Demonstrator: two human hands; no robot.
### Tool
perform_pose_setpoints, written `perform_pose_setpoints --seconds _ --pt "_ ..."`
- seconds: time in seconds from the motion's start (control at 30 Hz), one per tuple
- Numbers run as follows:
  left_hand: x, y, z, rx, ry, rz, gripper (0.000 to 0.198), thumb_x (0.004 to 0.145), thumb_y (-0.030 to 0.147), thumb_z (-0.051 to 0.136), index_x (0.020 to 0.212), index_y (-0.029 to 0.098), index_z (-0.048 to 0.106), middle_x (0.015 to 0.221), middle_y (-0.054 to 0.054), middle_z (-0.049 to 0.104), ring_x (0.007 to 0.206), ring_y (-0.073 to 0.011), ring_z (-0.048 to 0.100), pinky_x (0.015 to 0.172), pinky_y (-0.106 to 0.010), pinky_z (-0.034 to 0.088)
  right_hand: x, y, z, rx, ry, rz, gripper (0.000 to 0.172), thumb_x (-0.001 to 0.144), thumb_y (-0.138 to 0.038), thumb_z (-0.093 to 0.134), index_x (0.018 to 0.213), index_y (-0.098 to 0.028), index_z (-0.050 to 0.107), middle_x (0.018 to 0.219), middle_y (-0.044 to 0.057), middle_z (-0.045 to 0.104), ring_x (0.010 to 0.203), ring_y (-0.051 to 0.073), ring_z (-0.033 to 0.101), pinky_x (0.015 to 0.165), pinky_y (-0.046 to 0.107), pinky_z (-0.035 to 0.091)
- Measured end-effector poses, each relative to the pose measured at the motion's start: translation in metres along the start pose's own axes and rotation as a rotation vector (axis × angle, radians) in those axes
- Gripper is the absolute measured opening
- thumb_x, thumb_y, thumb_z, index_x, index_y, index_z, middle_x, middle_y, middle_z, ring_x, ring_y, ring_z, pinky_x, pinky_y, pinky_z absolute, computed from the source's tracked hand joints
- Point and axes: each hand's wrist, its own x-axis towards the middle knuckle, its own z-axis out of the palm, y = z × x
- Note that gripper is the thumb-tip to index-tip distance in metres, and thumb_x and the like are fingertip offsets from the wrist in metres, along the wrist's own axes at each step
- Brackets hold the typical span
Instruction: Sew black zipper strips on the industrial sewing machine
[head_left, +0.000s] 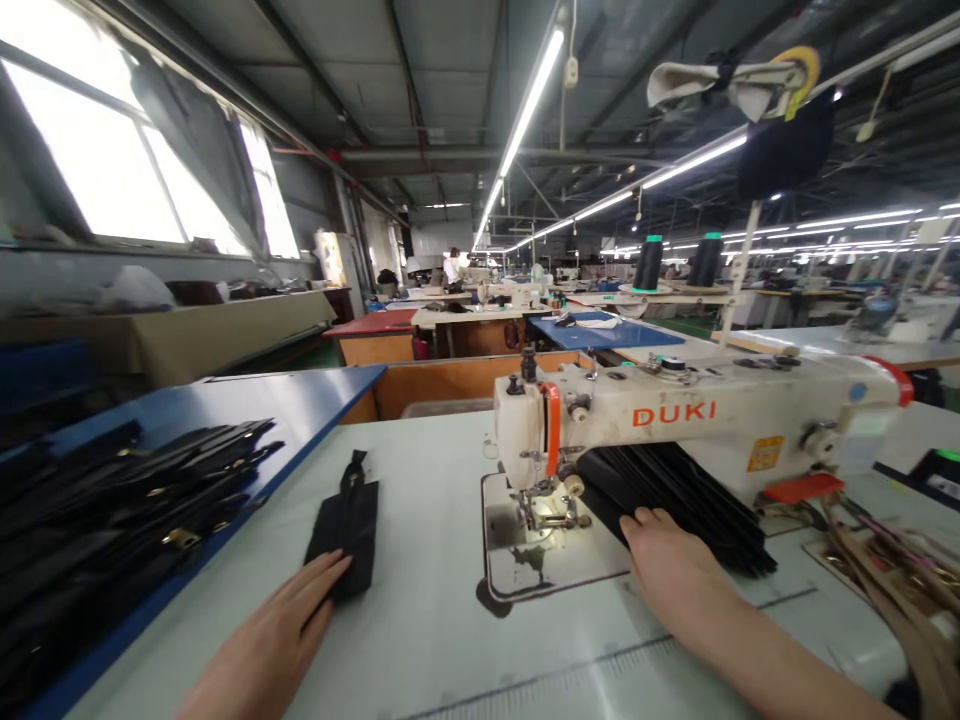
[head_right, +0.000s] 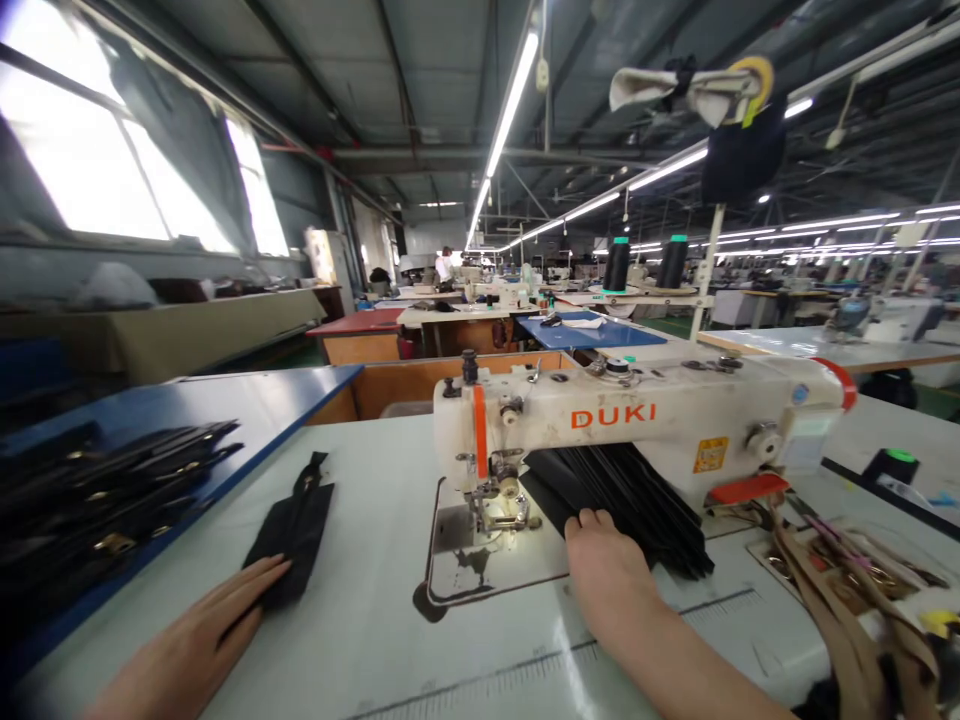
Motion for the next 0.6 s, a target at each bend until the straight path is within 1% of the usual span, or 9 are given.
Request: perform_pose_setpoints --seconds 0.07,0.1,0.17,0.23,0.33,0.47,0.53,0.6 --pt "0.002 0.014 -0.016 0.032 -0.072 -0.023 0.052 0.087 0.034 0.032 0.119 0.014 0.068 0.122 -0.01 0.067 0.108 -0.0273 0.066 0.098 -0.039 0.049 0.002 -0.001 0.001 0.001 0.0 -0.004 0.03 0.078 0.001 0.055 0.101 -0.012 0.068 0.103 0.017 0.068 0.099 0.028 0.062 0.082 0.034 0.048" --pt "0.002 0.019 -0.021 0.038 -0.091 -0.034 0.053 0.087 0.033 0.031 0.119 0.013 0.067 0.123 -0.01 0.066 0.11 -0.0275 0.065 0.099 -0.039 0.048 0.003 -0.001 0.001 0.0 0.0 -0.006 0.031 0.076 0.001 0.057 0.102 -0.012 0.068 0.103 0.017 0.067 0.098 0.028 0.062 0.082 0.034 0.048" --pt "0.002 0.023 -0.024 0.032 -0.096 -0.052 0.053 0.086 0.033 0.032 0.119 0.012 0.068 0.123 -0.011 0.066 0.111 -0.0275 0.065 0.099 -0.039 0.047 0.003 0.0 0.001 -0.009 0.002 -0.004 0.032 0.076 0.0 0.057 0.104 -0.012 0.067 0.102 0.017 0.068 0.097 0.029 0.062 0.08 0.033 0.048" --pt "0.002 0.02 -0.021 0.011 -0.074 -0.062 0.05 0.085 0.033 0.035 0.119 0.015 0.068 0.123 -0.009 0.066 0.109 -0.0271 0.066 0.099 -0.038 0.048 0.003 0.0 0.0 -0.024 0.007 0.003 0.033 0.077 0.0 0.054 0.106 -0.012 0.066 0.101 0.017 0.068 0.096 0.028 0.063 0.078 0.033 0.048" --pt "0.002 0.012 -0.012 -0.007 -0.046 -0.067 0.048 0.083 0.033 0.039 0.118 0.019 0.068 0.122 -0.007 0.067 0.107 -0.0272 0.067 0.098 -0.039 0.049 0.004 0.001 -0.005 -0.044 0.019 0.02 0.036 0.078 0.002 0.05 0.108 -0.013 0.064 0.1 0.015 0.069 0.095 0.026 0.064 0.076 0.03 0.049" --pt "0.002 0.002 -0.003 -0.029 -0.041 -0.057 0.051 0.083 0.037 0.037 0.117 0.017 0.069 0.121 -0.009 0.068 0.106 -0.0291 0.067 0.097 -0.042 0.05 0.005 0.005 -0.022 -0.059 0.03 0.044 0.038 0.077 0.006 0.046 0.102 -0.015 0.065 0.098 0.012 0.07 0.093 0.023 0.066 0.072 0.027 0.049" --pt "0.002 -0.001 -0.001 -0.042 -0.035 -0.057 0.053 0.082 0.039 0.036 0.116 0.017 0.069 0.121 -0.009 0.068 0.105 -0.0295 0.068 0.097 -0.043 0.05 -0.003 0.011 -0.033 -0.064 0.034 0.056 0.037 0.079 0.006 0.043 0.097 -0.016 0.066 0.097 0.01 0.07 0.091 0.022 0.067 0.071 0.027 0.049" --pt "0.002 -0.001 -0.001 -0.047 -0.039 -0.065 0.054 0.082 0.04 0.035 0.116 0.016 0.069 0.121 -0.01 0.067 0.106 -0.0297 0.067 0.097 -0.043 0.05 -0.022 0.02 -0.042 -0.07 0.052 0.052 0.036 0.081 0.005 0.041 0.094 -0.018 0.066 0.094 0.008 0.069 0.085 0.022 0.067 0.068 0.028 0.048"
